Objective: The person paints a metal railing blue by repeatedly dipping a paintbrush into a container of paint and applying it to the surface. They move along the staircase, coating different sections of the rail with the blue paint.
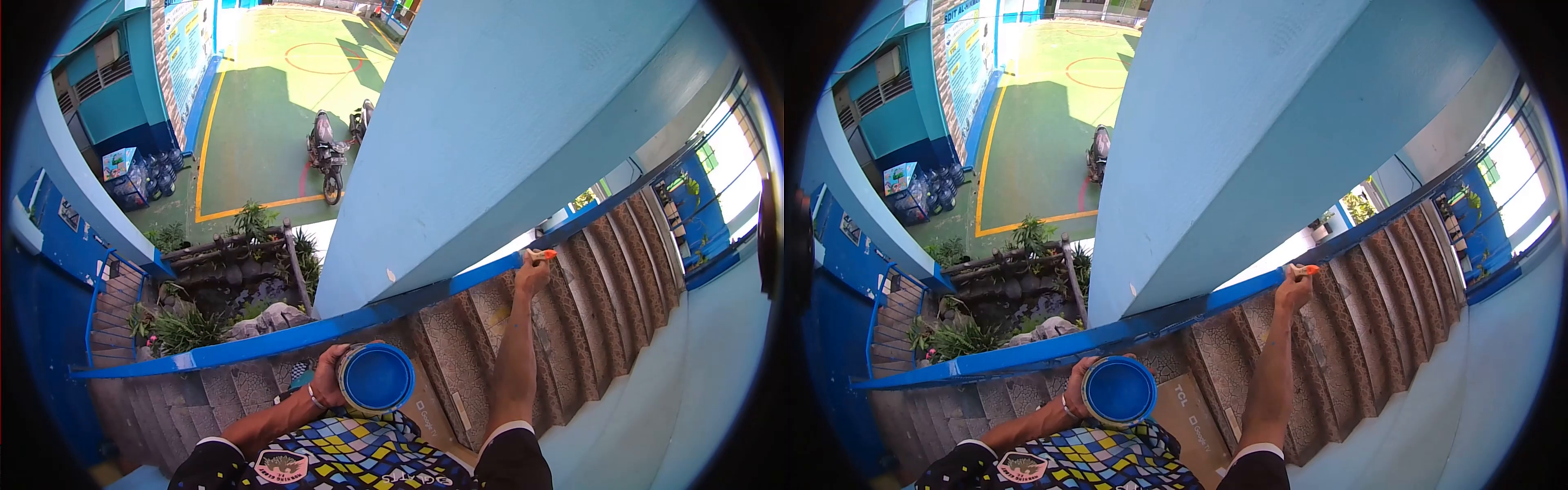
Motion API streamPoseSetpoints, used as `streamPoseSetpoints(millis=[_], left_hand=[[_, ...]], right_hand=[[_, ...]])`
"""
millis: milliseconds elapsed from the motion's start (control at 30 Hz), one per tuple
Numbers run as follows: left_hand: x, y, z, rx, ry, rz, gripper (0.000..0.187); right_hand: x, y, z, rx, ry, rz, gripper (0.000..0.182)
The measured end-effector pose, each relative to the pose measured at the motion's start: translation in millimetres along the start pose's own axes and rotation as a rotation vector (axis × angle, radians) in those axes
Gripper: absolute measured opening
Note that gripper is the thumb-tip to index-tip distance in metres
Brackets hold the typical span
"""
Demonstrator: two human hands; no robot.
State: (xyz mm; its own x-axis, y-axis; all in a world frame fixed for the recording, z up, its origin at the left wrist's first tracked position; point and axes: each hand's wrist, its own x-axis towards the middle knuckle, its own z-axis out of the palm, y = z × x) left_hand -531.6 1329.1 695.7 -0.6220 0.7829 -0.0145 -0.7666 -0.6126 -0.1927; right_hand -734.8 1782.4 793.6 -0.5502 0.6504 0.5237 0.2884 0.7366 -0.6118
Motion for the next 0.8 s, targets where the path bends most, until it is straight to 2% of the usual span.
streamPoseSetpoints(millis=[67, 200, 400, 800], left_hand=[[2, -1, -2, 0.011, 0.007, 0.000, 0.073], [3, 1, -4, -0.003, -0.021, -0.016, 0.073], [-1, 7, 2, 0.011, -0.011, -0.057, 0.074], [-18, 27, 4, 0.011, 0.019, -0.142, 0.072]], right_hand=[[-6, 4, -1, 0.028, -0.048, -0.150, 0.023], [-54, -5, -8, 0.002, -0.161, -0.237, 0.026], [-127, -25, -28, 0.072, -0.150, -0.431, 0.027], [-186, -66, -37, 0.060, -0.272, -0.553, 0.029]])
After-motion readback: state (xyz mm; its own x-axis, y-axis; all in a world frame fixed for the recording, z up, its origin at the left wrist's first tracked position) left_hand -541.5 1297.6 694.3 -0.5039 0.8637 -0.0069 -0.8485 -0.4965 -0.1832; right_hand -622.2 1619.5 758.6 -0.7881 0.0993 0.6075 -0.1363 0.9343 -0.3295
